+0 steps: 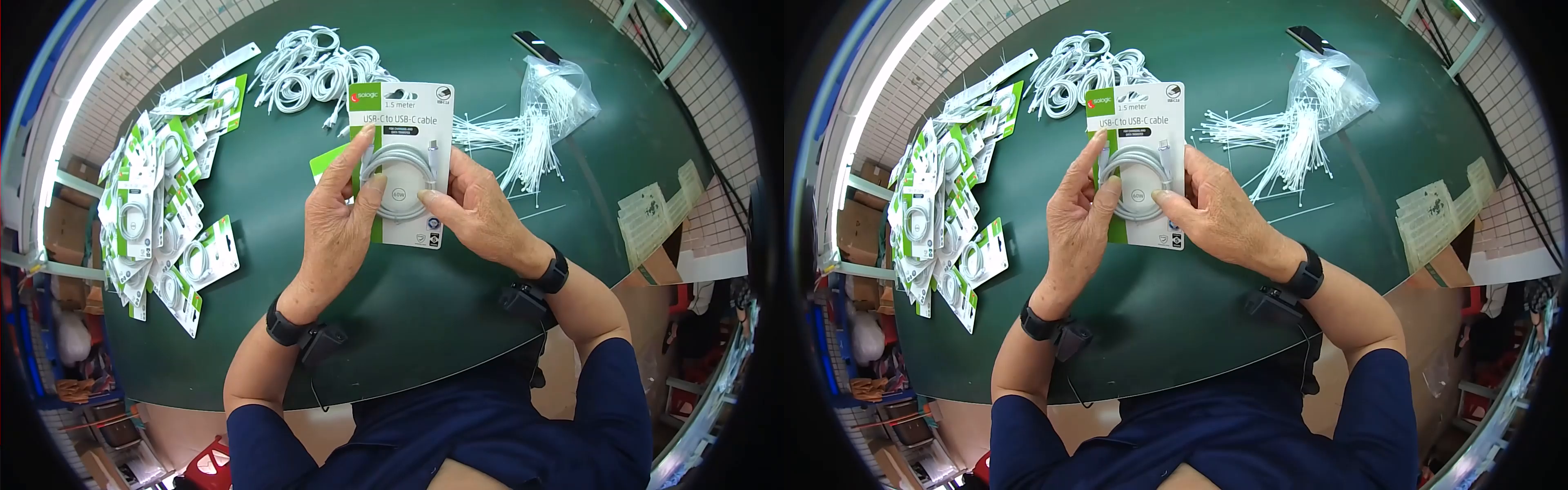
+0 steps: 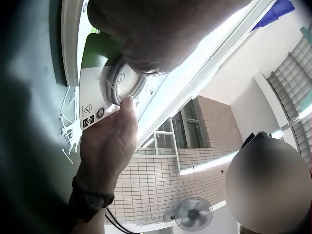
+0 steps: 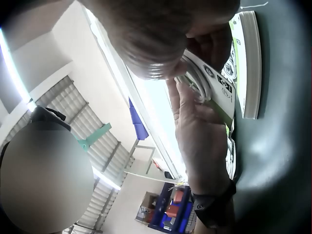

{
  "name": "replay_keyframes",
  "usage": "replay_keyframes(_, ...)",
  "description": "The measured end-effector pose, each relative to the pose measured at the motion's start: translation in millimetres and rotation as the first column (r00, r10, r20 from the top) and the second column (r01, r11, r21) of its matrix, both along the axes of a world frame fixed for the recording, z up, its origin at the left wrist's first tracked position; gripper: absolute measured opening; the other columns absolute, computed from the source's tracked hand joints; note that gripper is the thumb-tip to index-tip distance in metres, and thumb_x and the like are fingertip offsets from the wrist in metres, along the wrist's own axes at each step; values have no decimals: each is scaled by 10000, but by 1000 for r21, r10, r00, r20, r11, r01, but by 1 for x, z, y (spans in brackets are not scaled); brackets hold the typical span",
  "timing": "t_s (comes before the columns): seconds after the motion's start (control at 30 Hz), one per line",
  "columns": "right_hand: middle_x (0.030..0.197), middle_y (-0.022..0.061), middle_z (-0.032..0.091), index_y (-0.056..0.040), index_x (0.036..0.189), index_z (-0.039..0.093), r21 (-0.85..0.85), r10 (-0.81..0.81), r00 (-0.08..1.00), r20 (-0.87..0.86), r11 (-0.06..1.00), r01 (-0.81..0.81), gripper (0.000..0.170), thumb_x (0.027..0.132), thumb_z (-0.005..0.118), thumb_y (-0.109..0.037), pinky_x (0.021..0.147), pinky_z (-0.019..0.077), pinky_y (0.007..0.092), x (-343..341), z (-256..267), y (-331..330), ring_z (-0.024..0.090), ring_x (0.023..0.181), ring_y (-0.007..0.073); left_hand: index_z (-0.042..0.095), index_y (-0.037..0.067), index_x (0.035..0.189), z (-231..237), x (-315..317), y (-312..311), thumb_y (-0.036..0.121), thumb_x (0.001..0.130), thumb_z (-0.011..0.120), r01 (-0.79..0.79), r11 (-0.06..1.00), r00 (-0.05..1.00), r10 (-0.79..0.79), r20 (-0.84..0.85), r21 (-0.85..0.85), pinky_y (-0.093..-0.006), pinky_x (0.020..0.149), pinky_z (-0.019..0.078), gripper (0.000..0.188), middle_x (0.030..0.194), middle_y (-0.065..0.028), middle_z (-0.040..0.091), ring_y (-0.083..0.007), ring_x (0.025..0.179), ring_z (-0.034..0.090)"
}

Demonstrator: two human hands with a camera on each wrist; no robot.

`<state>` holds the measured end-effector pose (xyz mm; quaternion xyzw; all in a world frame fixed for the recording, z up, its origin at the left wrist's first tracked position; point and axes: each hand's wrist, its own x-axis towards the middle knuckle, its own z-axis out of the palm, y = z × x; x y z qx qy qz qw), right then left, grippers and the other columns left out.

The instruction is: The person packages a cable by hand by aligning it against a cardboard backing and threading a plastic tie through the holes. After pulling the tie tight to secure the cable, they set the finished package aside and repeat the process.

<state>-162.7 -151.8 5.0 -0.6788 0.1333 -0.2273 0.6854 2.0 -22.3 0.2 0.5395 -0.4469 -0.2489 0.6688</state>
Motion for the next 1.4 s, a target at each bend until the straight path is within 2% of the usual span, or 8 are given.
replay_keyframes(0.07, 1313, 119, 657, 38, 1472, 474, -18, -2, 999, -34, 1000, 2, 479, 1013, 597, -25, 999, 558, 343, -2, 1, 1, 654, 1155, 153, 509, 74, 1567, -3, 1, 0, -1, 1015, 656, 12, 999, 1000, -13, 20, 38, -331, 1002, 530, 576, 1299, -111, 642, -183, 1160, 638)
replay_keyframes(0.17, 1295, 114, 664, 47, 1467, 478, -154, 55, 988, -145, 985, -78, 479, 1003, 582, -9, 975, 559, 329, -4, 0, 3, 657, 1127, 141, 547, 114, 1546, -4, 3, -3, -19, 964, 706, -159, 983, 838, 186, 513, -97, -375, 1029, 513, 618, 1308, -116, 624, -251, 1193, 620)
replay_keyframes(0.33, 1273, 112, 672, 51, 1450, 488, -57, 80, 985, -152, 994, -90, 457, 1007, 581, -17, 951, 560, 321, -3, 4, 3, 658, 1104, 132, 608, 129, 1491, -7, -6, -2, -16, 922, 748, -148, 987, 879, 160, 450, -62, -396, 1037, 503, 603, 1310, -127, 603, -293, 1204, 603)
replay_keyframes(0.47, 1251, 111, 679, 52, 1431, 502, -83, 49, 984, -171, 994, -64, 434, 1014, 578, -37, 934, 565, 320, -5, 1, 2, 664, 1081, 131, 668, 105, 1407, -11, -10, -2, 7, 911, 778, -125, 991, 869, 129, 478, -40, -389, 1021, 510, 517, 1284, -114, 605, -273, 1182, 616)
replay_keyframes(0.87, 1362, 131, 625, 31, 1500, 424, -199, 50, 992, -115, 977, -72, 493, 1035, 556, -65, 988, 538, 319, -3, -6, 9, 618, 1189, 148, 723, 75, 1166, -13, -11, -2, 72, 905, 824, -121, 993, 974, 119, 192, -2, -347, 985, 519, 280, 1237, -96, 599, -224, 1139, 620)
replay_keyframes(1.13, 1375, 138, 630, 24, 1487, 450, -179, 56, 996, -66, 981, -67, 463, 1073, 586, -132, 998, 542, 333, 1, 1, 17, 632, 1195, 169, 716, 63, 1104, -14, -3, 0, 98, 910, 831, -107, 992, 956, 84, 280, 68, -358, 940, 526, 228, 1219, -100, 573, -231, 1145, 606)
replay_keyframes(1.23, 1327, 136, 664, 33, 1457, 486, -162, -22, 998, -55, 987, 12, 443, 1083, 609, -170, 991, 552, 333, 3, -3, 15, 651, 1171, 173, 717, 56, 1094, -16, -2, -3, 78, 903, 825, -151, 988, 895, 143, 423, -15, -364, 909, 533, 221, 1187, -105, 600, -249, 1086, 627)
replay_keyframes(1.4, 1283, 132, 692, 40, 1432, 512, -104, -74, 997, 18, 992, 75, 434, 1082, 628, -189, 981, 561, 331, 3, -2, 12, 667, 1146, 173, 717, 54, 1087, -11, -3, -7, 51, 899, 809, -179, 971, 907, 224, 356, -157, -371, 876, 534, 210, 1133, -113, 632, -273, 1003, 641)
